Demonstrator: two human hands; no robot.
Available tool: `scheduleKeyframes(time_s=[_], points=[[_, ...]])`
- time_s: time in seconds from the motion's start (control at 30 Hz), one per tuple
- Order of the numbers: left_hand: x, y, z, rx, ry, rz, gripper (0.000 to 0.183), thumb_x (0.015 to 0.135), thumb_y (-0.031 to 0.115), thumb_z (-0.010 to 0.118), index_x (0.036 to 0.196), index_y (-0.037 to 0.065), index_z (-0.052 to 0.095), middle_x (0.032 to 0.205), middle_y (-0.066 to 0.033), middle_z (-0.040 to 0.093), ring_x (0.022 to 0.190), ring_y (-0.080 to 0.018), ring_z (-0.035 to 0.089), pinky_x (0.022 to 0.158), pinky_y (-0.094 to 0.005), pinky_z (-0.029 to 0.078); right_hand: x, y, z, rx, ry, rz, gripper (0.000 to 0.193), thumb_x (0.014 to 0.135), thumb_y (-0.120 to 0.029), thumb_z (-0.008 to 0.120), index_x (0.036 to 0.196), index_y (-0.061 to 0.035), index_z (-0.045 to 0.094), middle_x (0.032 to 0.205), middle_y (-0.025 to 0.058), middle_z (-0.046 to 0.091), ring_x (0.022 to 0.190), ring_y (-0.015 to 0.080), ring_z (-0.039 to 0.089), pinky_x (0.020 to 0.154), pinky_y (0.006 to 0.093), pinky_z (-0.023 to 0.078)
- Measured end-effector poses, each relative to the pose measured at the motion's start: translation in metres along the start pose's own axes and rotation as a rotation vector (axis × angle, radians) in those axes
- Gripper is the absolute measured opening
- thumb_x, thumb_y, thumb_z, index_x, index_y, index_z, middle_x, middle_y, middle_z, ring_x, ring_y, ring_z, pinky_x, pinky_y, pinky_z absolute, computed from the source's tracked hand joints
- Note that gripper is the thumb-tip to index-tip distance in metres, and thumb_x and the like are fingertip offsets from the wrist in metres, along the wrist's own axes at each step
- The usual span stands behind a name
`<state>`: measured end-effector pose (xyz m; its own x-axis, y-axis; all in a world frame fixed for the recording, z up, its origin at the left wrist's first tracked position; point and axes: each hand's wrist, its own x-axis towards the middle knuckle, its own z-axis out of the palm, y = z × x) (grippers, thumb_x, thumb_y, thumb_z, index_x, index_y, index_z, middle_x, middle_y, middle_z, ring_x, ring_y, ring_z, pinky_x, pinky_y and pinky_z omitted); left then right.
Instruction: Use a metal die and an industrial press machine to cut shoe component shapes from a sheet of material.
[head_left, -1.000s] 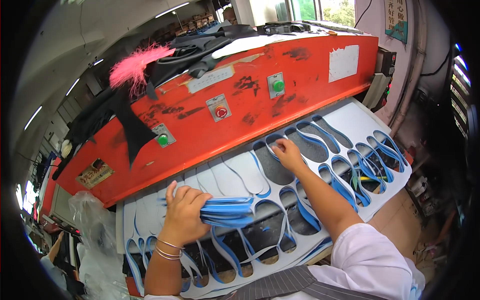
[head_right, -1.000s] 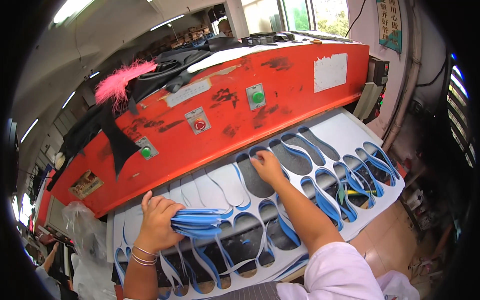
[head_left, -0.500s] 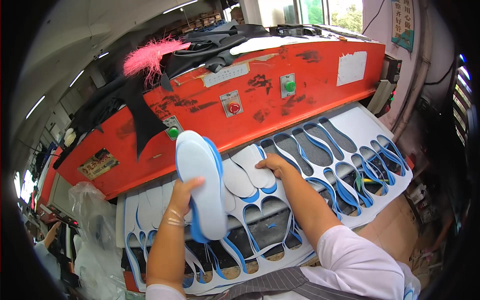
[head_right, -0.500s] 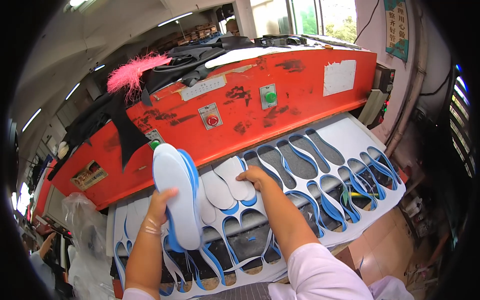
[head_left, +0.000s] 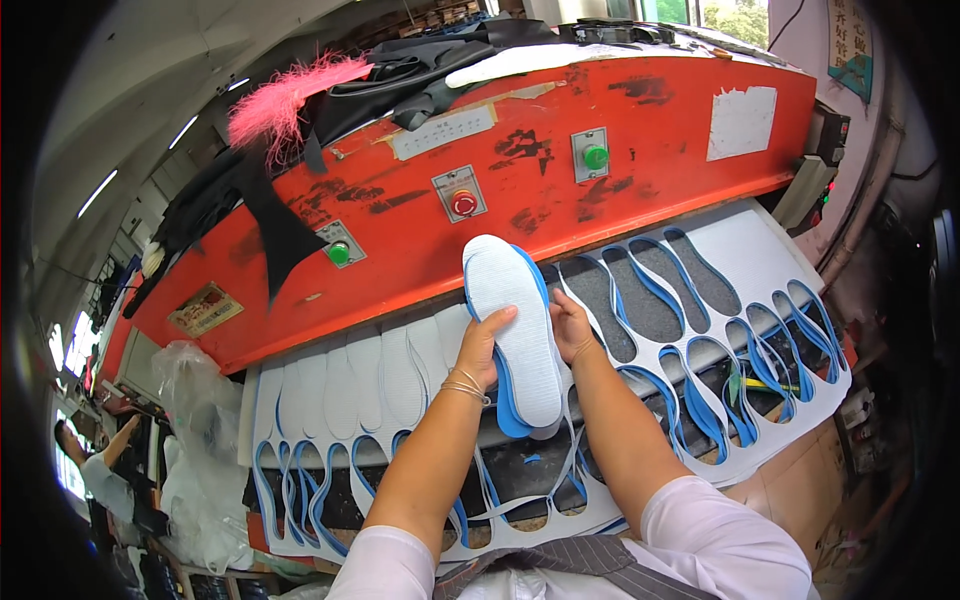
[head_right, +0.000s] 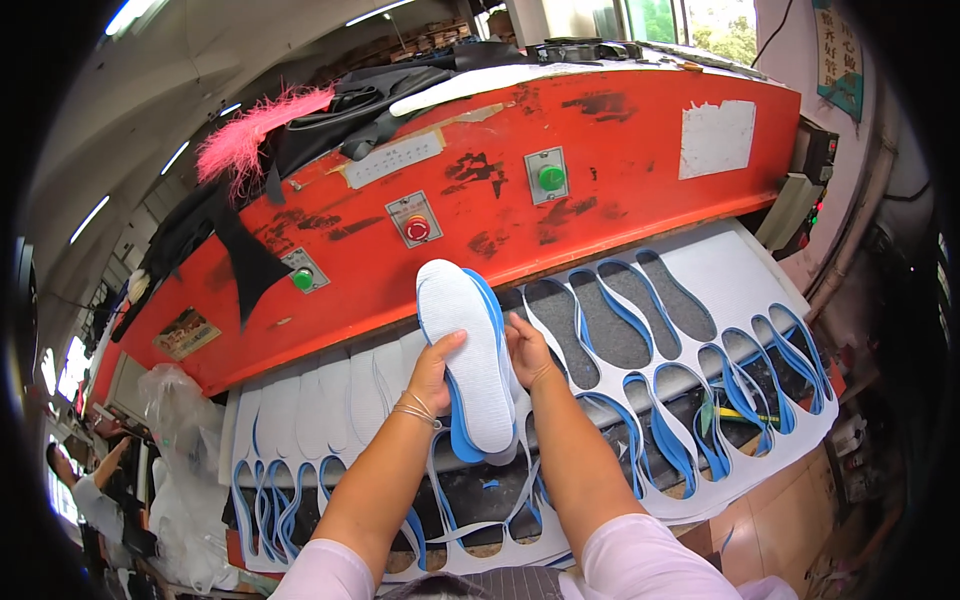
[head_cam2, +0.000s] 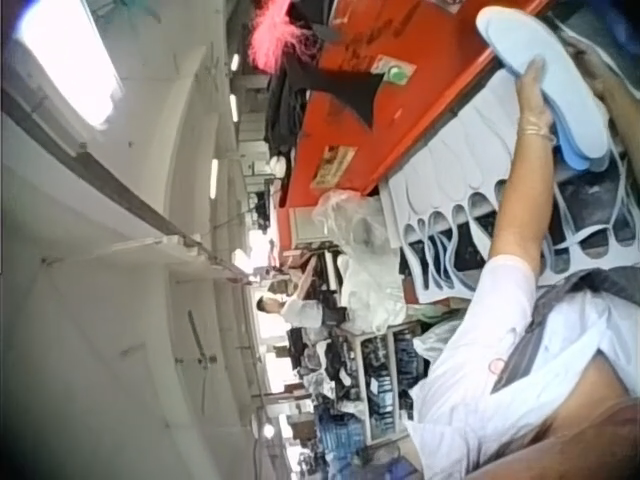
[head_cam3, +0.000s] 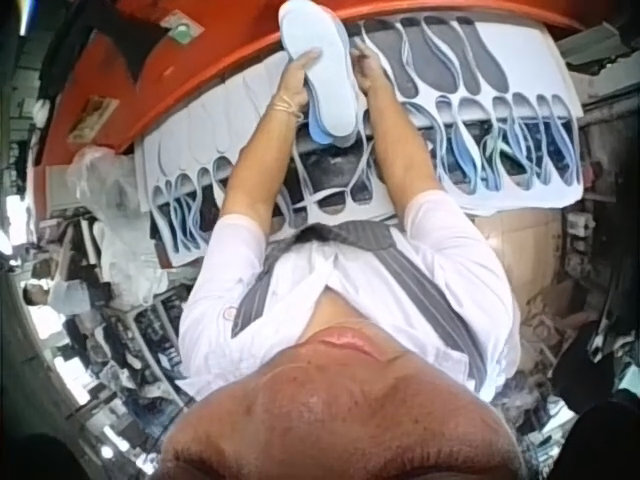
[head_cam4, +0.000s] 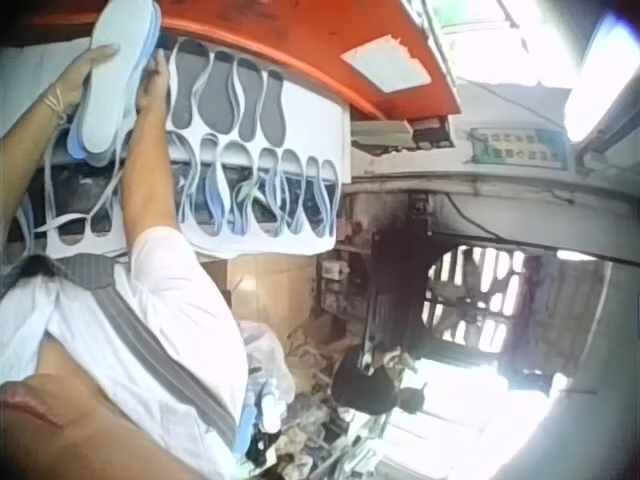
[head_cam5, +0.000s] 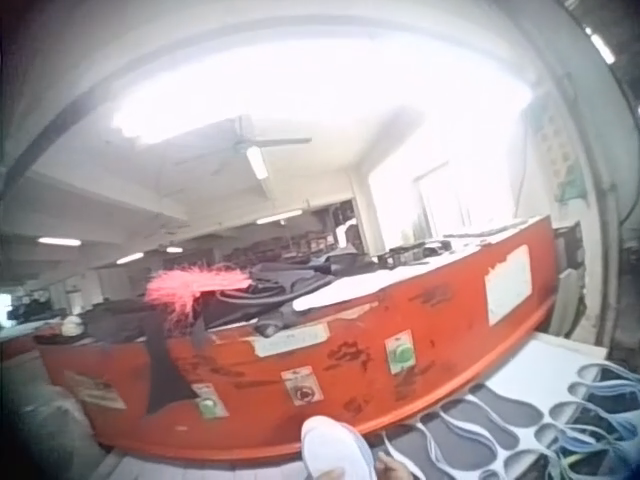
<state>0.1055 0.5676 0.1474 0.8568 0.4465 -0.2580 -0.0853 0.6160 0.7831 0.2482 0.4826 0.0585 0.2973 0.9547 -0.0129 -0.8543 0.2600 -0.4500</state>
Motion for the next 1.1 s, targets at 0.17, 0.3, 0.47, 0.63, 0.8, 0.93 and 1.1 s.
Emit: scheduleKeyframes(time_s=[0.17,0.3,0.47,0.63,0.8,0.93,1.1], points=[[-0.002,-0.004,0.000,-0.033,0.025,0.042,0.048,0.079,0.020,0.070,0.120,-0.001,0.056,0.110,-0.0137,0.063,0.101,-0.0253,0.061,0.089,-0.0384,0.048,-0.005,-0.001,0.005,-0.041,-0.036,-0.003,0.072,0.093,-0.055,0.043,0.134,0.0039,0.045,0.131,0.0190,0.055,0.121,0.0301,0.052,0.105,0.0382,0.037],[-0.007,-0.006,-0.005,0.060,0.040,0.144,0.046,0.081,0.021,0.070,0.120,0.000,0.056,0.108,-0.0128,0.064,0.098,-0.0251,0.063,0.090,-0.0383,0.049,-0.006,0.009,0.002,-0.021,-0.052,0.010,0.070,0.093,-0.054,0.046,0.133,0.0028,0.046,0.133,0.0185,0.053,0.122,0.0297,0.051,0.105,0.0403,0.037],[-0.032,-0.018,0.017,0.183,-0.081,0.219,0.052,0.078,0.016,0.075,0.121,-0.001,0.053,0.108,-0.0109,0.063,0.098,-0.0196,0.061,0.088,-0.0333,0.050,-0.011,0.021,-0.004,-0.053,0.179,-0.060,0.054,0.095,-0.047,0.050,0.128,-0.0055,0.053,0.110,0.0141,0.065,0.093,0.0260,0.064,0.078,0.0399,0.053],[-0.063,-0.015,0.018,0.466,-0.067,0.424,0.054,0.072,0.012,0.078,0.119,-0.001,0.055,0.106,-0.0092,0.063,0.095,-0.0165,0.061,0.087,-0.0317,0.049,-0.002,0.030,-0.034,-0.238,0.150,0.050,0.047,0.095,-0.046,0.050,0.122,-0.0073,0.056,0.094,0.0100,0.064,0.075,0.0213,0.060,0.065,0.0354,0.049],[-0.114,0.033,-0.019,-0.056,-0.236,0.276,0.057,0.066,0.009,0.078,0.119,0.001,0.058,0.107,-0.0078,0.064,0.097,-0.0204,0.062,0.087,-0.0353,0.050,-0.018,0.004,-0.074,-0.393,0.194,0.072,0.041,0.096,-0.044,0.051,0.115,-0.0091,0.059,0.078,0.0060,0.063,0.056,0.0167,0.056,0.051,0.0309,0.045],[-0.176,0.142,-0.108,0.341,-0.050,0.633,0.067,0.062,0.014,0.083,0.122,0.001,0.055,0.108,-0.0108,0.064,0.104,-0.0246,0.061,0.093,-0.0400,0.049,-0.001,0.021,0.026,-1.099,0.437,0.148,0.036,0.090,-0.037,0.062,0.103,-0.0040,0.062,0.081,0.0085,0.062,0.065,0.0187,0.057,0.062,0.0310,0.046],[-0.167,0.157,-0.113,0.892,0.043,0.978,0.078,0.058,0.024,0.085,0.125,0.001,0.053,0.118,-0.0203,0.059,0.112,-0.0314,0.058,0.094,-0.0445,0.047,0.007,0.038,0.080,-1.749,0.652,-0.428,0.061,0.081,-0.041,0.070,0.118,0.0047,0.056,0.104,0.0206,0.064,0.091,0.0325,0.063,0.077,0.0382,0.051]])
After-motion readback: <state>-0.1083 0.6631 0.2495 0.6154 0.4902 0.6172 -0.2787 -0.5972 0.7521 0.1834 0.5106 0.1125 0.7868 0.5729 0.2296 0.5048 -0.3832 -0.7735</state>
